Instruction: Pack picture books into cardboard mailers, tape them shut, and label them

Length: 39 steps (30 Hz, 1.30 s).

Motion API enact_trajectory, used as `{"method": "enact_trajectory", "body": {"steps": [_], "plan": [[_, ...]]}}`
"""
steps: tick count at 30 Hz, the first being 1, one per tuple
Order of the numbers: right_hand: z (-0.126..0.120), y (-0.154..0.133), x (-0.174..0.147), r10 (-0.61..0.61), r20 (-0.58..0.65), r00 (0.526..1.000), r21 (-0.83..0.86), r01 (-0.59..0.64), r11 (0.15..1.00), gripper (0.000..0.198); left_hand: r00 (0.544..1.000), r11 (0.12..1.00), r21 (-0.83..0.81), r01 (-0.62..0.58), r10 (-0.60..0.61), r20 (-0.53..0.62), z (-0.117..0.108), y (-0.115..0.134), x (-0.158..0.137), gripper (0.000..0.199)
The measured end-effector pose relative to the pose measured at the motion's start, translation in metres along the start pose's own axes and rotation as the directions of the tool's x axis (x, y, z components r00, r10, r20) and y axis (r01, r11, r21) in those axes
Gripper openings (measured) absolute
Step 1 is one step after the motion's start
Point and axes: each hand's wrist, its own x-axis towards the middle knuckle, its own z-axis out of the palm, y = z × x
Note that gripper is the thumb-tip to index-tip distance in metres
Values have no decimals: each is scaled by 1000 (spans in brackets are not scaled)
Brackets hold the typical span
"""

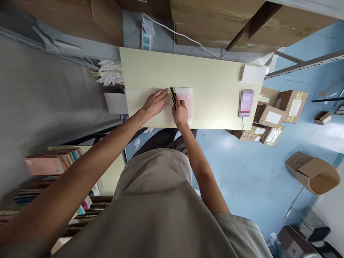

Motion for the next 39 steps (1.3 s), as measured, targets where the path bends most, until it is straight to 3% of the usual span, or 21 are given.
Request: {"method": "enact_trajectory", "body": {"steps": [14, 23, 32, 39], "plan": [[-11, -7, -25, 32, 62, 998, -142, -22, 990, 77, 1000, 1000, -18, 23, -23, -18, 1, 10, 5, 74], [-29, -16, -66, 79, 165, 983, -195, -46, 980, 75, 998, 990, -144, 5, -14, -61, 7, 7, 10, 76], [-38, -13, -115, 101, 291, 951, -301, -9, 954, 71, 999, 983, -185, 19, -26, -36, 9, 7, 14, 79], [-61, -25, -143, 60, 494, 867, -332, 125, 935, 42, 996, 990, -113, 86, -87, -10, 12, 16, 18, 81]]}}
